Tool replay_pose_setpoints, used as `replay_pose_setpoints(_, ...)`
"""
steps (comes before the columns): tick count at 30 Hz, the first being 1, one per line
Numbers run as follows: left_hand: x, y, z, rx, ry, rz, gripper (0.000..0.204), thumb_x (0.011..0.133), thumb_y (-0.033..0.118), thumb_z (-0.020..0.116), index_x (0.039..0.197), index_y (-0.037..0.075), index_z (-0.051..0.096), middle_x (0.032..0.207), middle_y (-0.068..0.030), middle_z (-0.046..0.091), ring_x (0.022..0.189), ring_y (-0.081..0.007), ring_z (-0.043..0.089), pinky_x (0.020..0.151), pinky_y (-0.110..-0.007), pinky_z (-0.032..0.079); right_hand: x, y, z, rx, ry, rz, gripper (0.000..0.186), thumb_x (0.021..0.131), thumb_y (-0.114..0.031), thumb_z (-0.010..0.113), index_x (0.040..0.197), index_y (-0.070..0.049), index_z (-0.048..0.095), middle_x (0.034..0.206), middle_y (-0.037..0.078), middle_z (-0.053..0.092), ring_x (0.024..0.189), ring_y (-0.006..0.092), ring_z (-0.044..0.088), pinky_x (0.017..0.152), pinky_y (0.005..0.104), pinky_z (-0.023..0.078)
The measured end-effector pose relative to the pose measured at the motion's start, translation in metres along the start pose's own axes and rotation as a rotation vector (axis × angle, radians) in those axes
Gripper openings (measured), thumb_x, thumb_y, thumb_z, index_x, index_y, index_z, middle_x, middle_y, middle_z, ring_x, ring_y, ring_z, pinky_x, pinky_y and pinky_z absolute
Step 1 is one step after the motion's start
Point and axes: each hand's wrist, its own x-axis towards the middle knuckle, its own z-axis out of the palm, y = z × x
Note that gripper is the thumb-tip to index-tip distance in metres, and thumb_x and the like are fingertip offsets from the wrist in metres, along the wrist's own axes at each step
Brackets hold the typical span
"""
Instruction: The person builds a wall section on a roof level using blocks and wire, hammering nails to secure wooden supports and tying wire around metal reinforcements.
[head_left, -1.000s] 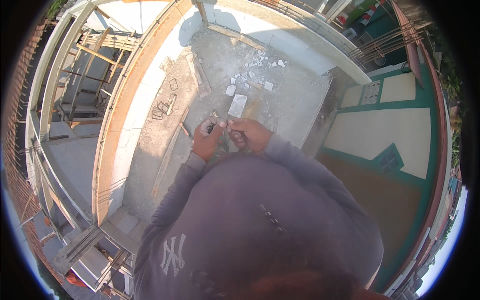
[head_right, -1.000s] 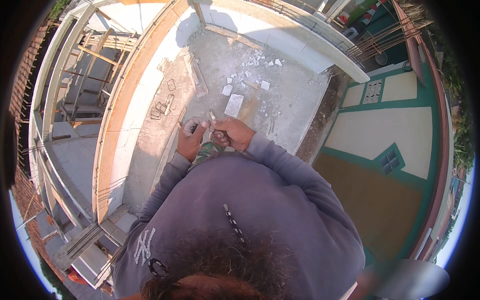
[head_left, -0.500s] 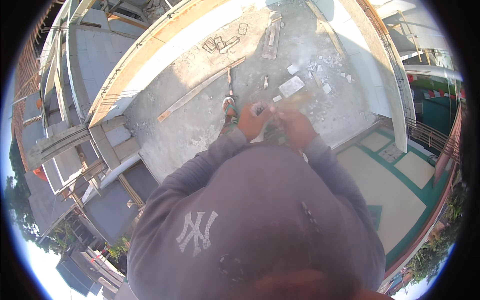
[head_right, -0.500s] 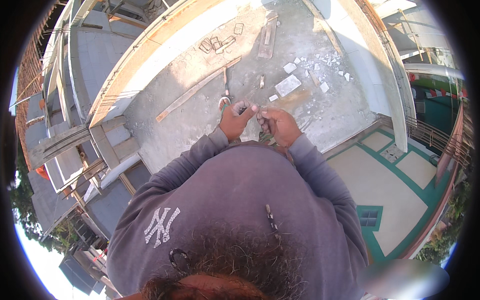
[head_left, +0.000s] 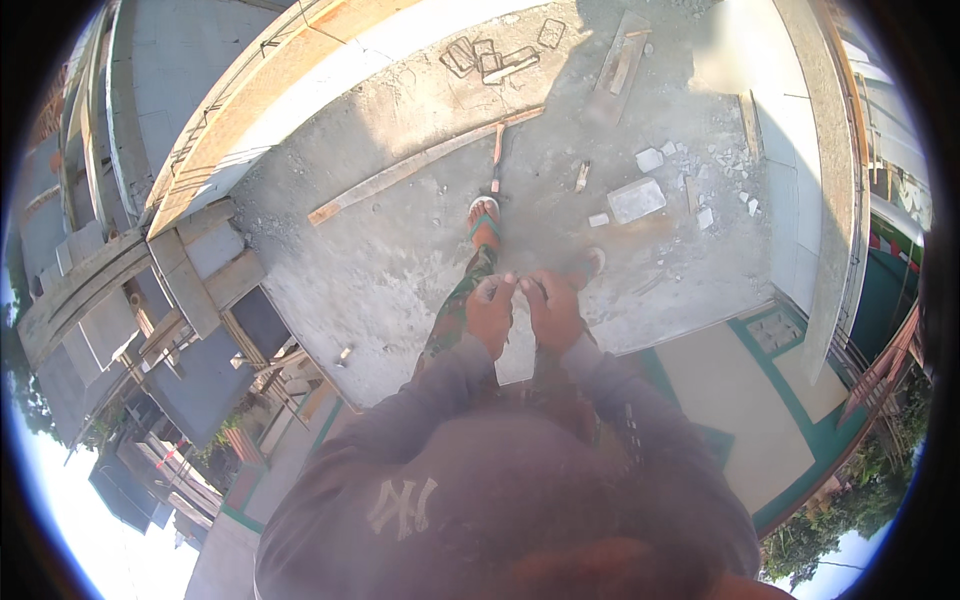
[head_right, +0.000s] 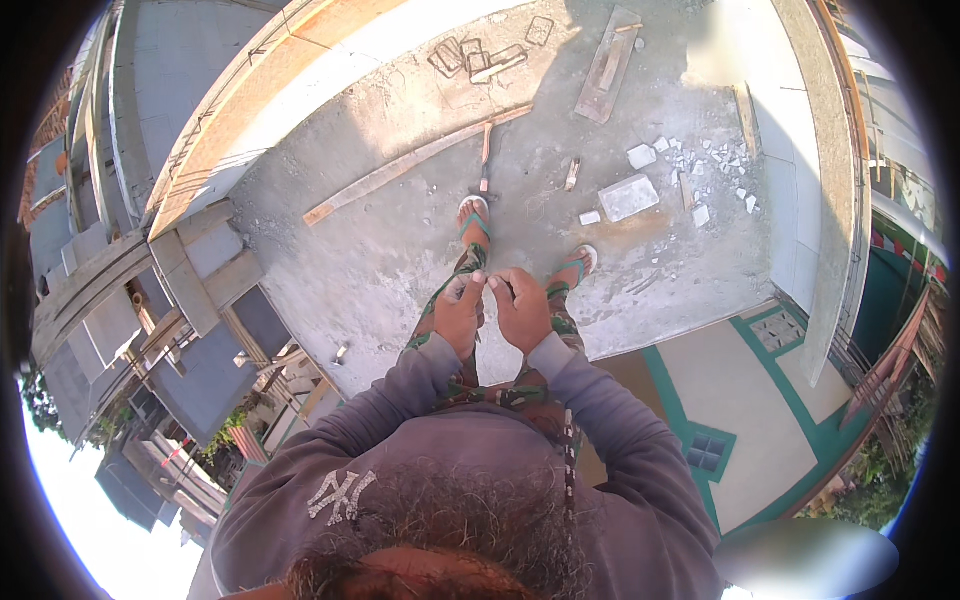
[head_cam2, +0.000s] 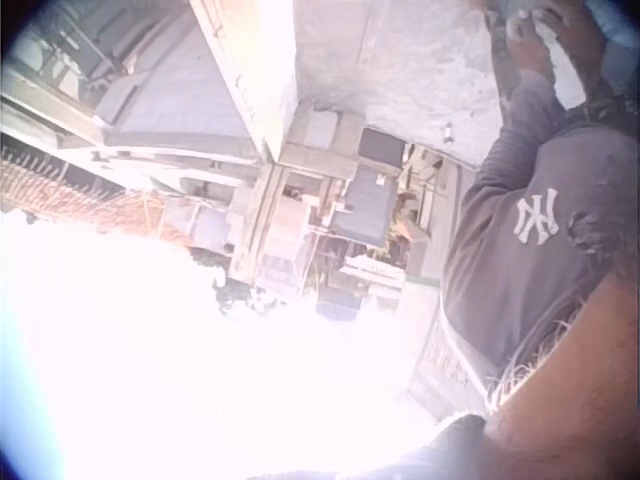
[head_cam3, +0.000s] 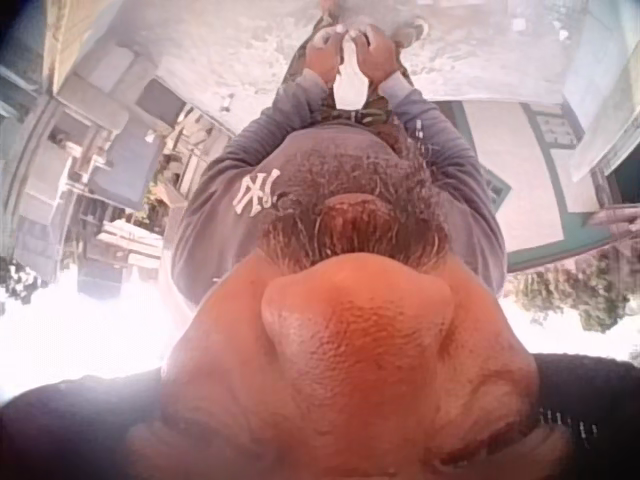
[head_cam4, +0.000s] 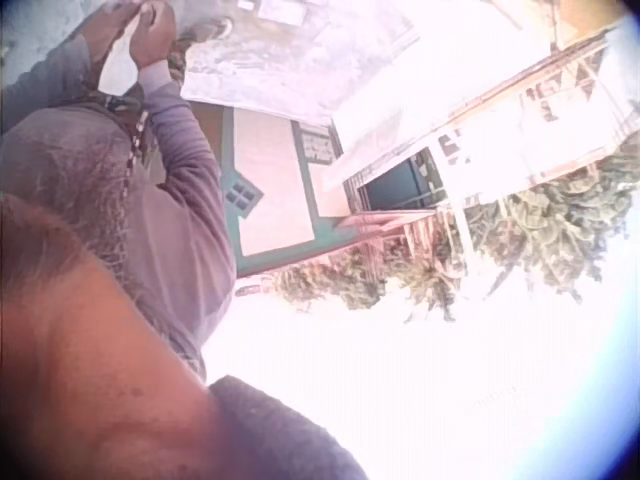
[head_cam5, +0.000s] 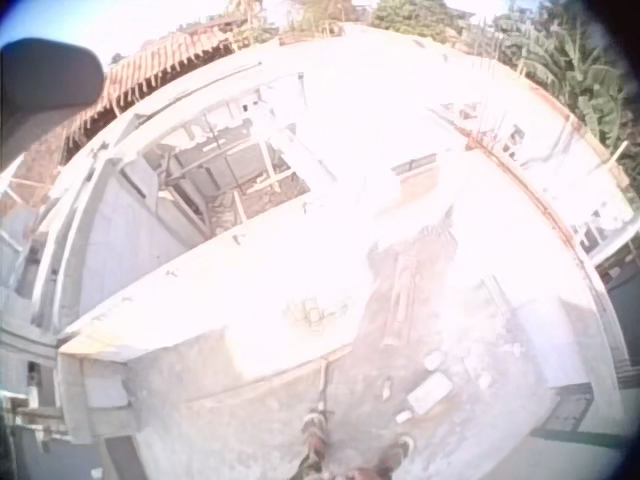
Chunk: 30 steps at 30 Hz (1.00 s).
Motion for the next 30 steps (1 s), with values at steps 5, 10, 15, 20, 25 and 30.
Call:
replay_pose_setpoints(5, 0.082, -0.045, -0.037, -0.097, 0.023, 0.278, 0.017, 0.106, 0.022, 0.067, 0.104, 0.005, 0.064, 0.086, -0.0015, 0.064, 0.070, -0.0084, 0.057, 0.064, -0.025, 0.047, 0.068, 0.095, 0.032, 1.047, -0.558, 0.846, 0.025, 0.109, -0.031, 0.061, 0.103, -0.007, 0.066, 0.086, 0.004, 0.065, 0.075, 0.0164, 0.061, 0.072, 0.0389, 0.050)
replay_pose_setpoints(10, 0.112, -0.072, -0.070, 0.062, 0.025, 0.201, 0.014, 0.104, 0.014, 0.070, 0.105, 0.002, 0.064, 0.091, 0.0002, 0.068, 0.081, -0.0052, 0.059, 0.071, -0.023, 0.047, 0.122, 0.187, 0.057, 0.897, -1.055, 1.021, 0.029, 0.106, -0.034, 0.063, 0.110, -0.006, 0.069, 0.093, 0.006, 0.070, 0.087, 0.0222, 0.070, 0.079, 0.0415, 0.054)
replay_pose_setpoints(15, 0.132, -0.132, -0.088, 0.234, 0.070, 0.037, 0.014, 0.103, 0.019, 0.072, 0.103, 0.007, 0.064, 0.086, 0.0093, 0.054, 0.077, -0.0003, 0.044, 0.068, -0.021, 0.039, 0.238, 0.330, 0.114, -0.897, -0.733, 0.215, 0.032, 0.097, -0.025, 0.064, 0.125, -0.011, 0.070, 0.130, 0.016, 0.069, 0.123, 0.0407, 0.063, 0.101, 0.0546, 0.050)
replay_pose_setpoints(20, 0.143, -0.115, -0.084, 0.114, -0.037, -0.078, 0.013, 0.103, 0.016, 0.071, 0.103, 0.007, 0.062, 0.089, 0.0063, 0.056, 0.086, -0.0033, 0.051, 0.078, -0.024, 0.044, 0.355, 0.382, 0.157, -1.265, -0.406, -0.383, 0.036, 0.101, -0.021, 0.056, 0.135, -0.015, 0.066, 0.150, 0.008, 0.055, 0.145, 0.0308, 0.043, 0.120, 0.0521, 0.033)
replay_pose_setpoints(25, 0.149, -0.126, -0.090, 0.129, -0.133, -0.087, 0.010, 0.102, 0.011, 0.071, 0.104, 0.004, 0.064, 0.100, -0.0005, 0.065, 0.100, -0.0083, 0.059, 0.093, -0.029, 0.048, 0.397, 0.405, 0.181, -1.643, -0.475, -0.495, 0.038, 0.102, -0.024, 0.053, 0.136, -0.013, 0.067, 0.146, 0.006, 0.058, 0.143, 0.0291, 0.043, 0.124, 0.0551, 0.023)
replay_pose_setpoints(30, 0.149, -0.129, -0.087, 0.201, -0.258, 0.017, 0.012, 0.101, 0.013, 0.073, 0.102, 0.002, 0.067, 0.099, 0.0011, 0.066, 0.101, -0.0059, 0.058, 0.093, -0.028, 0.049, 0.386, 0.401, 0.155, -1.542, -0.526, -0.455, 0.028, 0.100, -0.024, 0.054, 0.121, -0.013, 0.070, 0.130, 0.009, 0.066, 0.132, 0.0289, 0.055, 0.123, 0.0513, 0.028)
